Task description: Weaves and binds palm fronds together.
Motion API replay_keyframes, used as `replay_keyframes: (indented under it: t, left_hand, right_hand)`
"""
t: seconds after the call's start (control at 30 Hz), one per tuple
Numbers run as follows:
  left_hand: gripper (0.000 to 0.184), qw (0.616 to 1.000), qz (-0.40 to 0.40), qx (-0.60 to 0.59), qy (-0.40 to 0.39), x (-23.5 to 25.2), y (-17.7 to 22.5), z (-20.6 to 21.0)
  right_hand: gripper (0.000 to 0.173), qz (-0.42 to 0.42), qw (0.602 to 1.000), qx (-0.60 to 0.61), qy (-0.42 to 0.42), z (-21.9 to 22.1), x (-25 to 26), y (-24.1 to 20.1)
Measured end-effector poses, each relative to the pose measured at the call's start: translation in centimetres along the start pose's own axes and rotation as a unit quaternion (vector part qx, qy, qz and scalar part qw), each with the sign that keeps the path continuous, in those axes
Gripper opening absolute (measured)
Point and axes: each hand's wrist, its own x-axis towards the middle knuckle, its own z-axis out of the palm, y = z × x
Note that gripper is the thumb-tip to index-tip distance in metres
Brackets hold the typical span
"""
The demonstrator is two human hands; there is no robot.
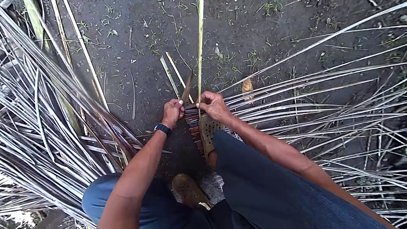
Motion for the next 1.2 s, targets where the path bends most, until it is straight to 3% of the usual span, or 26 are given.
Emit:
replay_keyframes:
  t: [0.17, 0.27, 0.33, 0.47, 0.53, 0.63, 0.73, 0.87, 0.93, 1.0, 1.1, 1.17, 1.2]
  left_hand:
    - [0.022, 0.947, 0.042, 0.31, -0.072, -0.3, 1.6, 2.0]
    - [0.026, 0.95, 0.066, 0.304, 0.008, -1.1, 0.7, 1.5]
    - [0.026, 0.945, 0.034, 0.321, 0.052, -1.6, 0.2, 0.4]
    - [0.026, 0.931, 0.019, 0.364, 0.028, -1.8, -0.5, -1.6]
    - [0.025, 0.922, 0.034, 0.385, 0.009, -1.5, -0.2, -1.5]
    - [0.026, 0.905, 0.029, 0.424, 0.006, -1.2, 0.2, -0.1]
    - [0.028, 0.891, 0.026, 0.453, -0.002, -1.2, 0.3, -0.2]
    - [0.024, 0.873, 0.047, 0.485, -0.02, -2.6, 2.9, -3.9]
    - [0.028, 0.853, 0.031, 0.518, 0.057, -4.4, 5.5, -8.1]
    - [0.034, 0.824, 0.001, 0.534, 0.191, -6.0, 7.2, -13.3]
    - [0.056, 0.785, -0.076, 0.491, 0.37, -6.8, 7.8, -20.0]
    - [0.065, 0.791, -0.119, 0.456, 0.39, -6.7, 7.4, -22.6]
    - [0.057, 0.804, -0.123, 0.443, 0.378, -6.5, 7.1, -23.4]
  right_hand:
    - [0.014, -0.024, 0.989, -0.137, -0.04, 1.3, 2.7, 0.2]
    - [0.02, -0.021, 0.977, -0.196, -0.084, 1.8, 4.6, 1.7]
    - [0.02, -0.066, 0.967, -0.221, -0.112, 1.1, 3.9, 1.8]
    - [0.03, -0.208, 0.907, -0.329, -0.16, -1.3, 1.0, 2.4]
    - [0.025, -0.262, 0.876, -0.373, -0.158, -2.4, 0.4, 3.4]
    - [0.025, -0.297, 0.843, -0.418, -0.162, -3.5, 0.8, 4.7]
    - [0.026, -0.295, 0.845, -0.42, -0.152, -3.0, 1.1, 5.5]
    - [0.018, -0.239, 0.871, -0.406, -0.137, -2.7, 0.8, 4.5]
    - [0.014, -0.223, 0.878, -0.399, -0.14, -3.1, 0.6, 2.9]
    - [0.019, -0.221, 0.894, -0.371, -0.12, -3.4, 0.0, 1.4]
    - [0.024, -0.216, 0.912, -0.341, -0.076, -3.4, -0.2, -0.1]
    - [0.025, -0.215, 0.916, -0.331, -0.064, -3.1, 0.0, -0.7]
    - [0.025, -0.217, 0.917, -0.329, -0.062, -3.0, 0.2, -0.9]
